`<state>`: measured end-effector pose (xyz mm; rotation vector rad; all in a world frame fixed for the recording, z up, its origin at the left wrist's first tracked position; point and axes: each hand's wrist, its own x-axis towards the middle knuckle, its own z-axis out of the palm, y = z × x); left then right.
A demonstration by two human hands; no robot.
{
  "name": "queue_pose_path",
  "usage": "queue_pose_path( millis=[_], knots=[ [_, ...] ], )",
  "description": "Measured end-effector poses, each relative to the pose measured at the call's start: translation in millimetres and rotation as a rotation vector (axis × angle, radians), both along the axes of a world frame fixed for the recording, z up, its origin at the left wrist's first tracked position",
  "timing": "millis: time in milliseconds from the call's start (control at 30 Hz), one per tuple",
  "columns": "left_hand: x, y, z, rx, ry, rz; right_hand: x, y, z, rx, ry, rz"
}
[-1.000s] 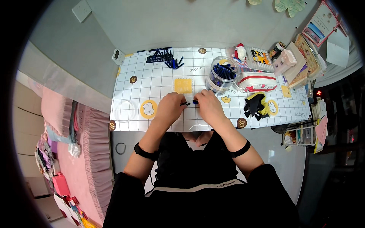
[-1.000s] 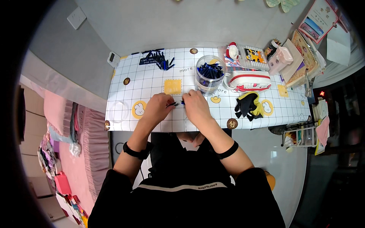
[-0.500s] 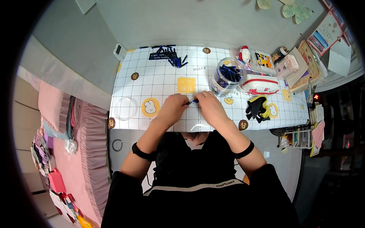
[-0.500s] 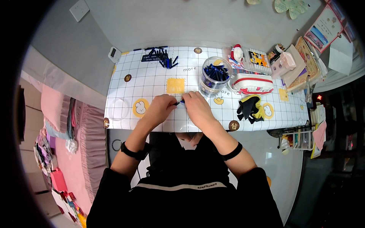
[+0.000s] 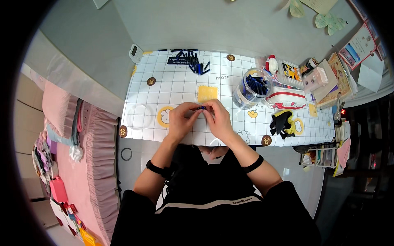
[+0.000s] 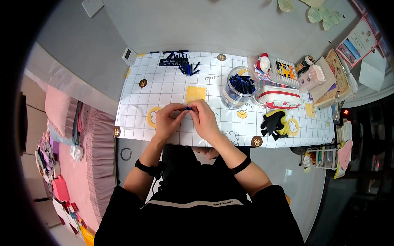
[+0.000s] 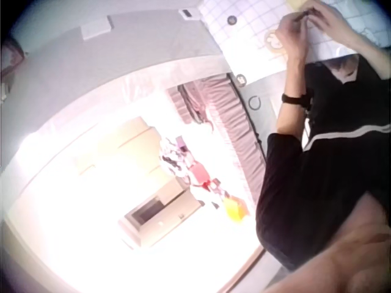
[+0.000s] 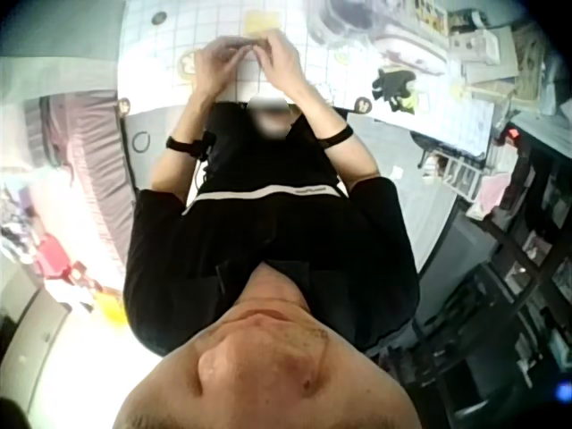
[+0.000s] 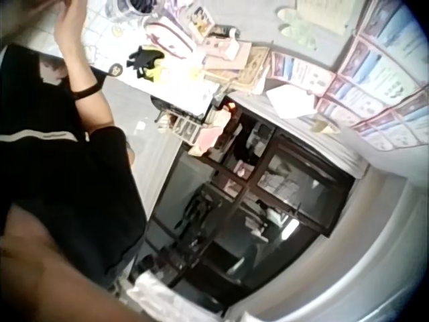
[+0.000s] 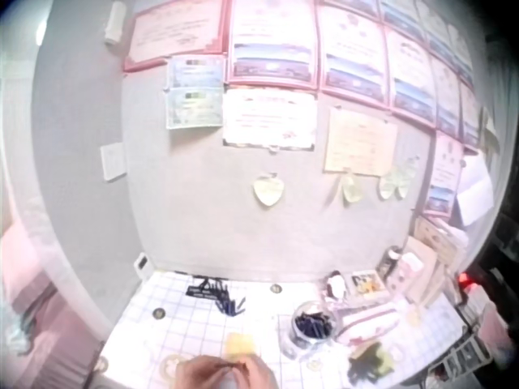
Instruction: The person assembles pens by hand, inserting internal components and screwing on the caps before placing them into a container.
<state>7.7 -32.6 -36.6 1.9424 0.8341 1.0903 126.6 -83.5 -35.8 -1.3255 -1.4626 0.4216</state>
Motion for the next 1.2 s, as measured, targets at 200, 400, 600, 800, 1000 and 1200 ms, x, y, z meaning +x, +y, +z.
queue_pose_path(
  millis=[200,400,600,800,1000,1200],
  knots=[
    [-1.1,-1.2,-5.1,0.002,-0.041,-0.015,-0.2,-3.9,-3.2,0.025,-0.023,-0.017],
    [-2.0,-4.7,-2.2,-0.115,-0.041,-0.014,0.8,-6.4,-3.3,0.024,-0.04,-0.02],
    [-1.9,-4.1,-2.3,-0.04,-0.032,-0.044,0.0,-6.8,-3.2,-0.045,-0.014,-0.069],
    [-0.9,-2.8,1.1,-0.027,-0.028,-0.026,-0.8,-2.2,-6.2,0.074,-0.028,-0.114],
    [-3.5,-4.5,10.9,-0.012,0.044,0.003,-7.6,-6.4,0.2,0.044,-0.067,-0.142],
    [-1.3,-5.7,41.6,0.106,0.048,-0.151,0.3,-22.6,29.4,0.084,-0.063,-0.153]
  ],
)
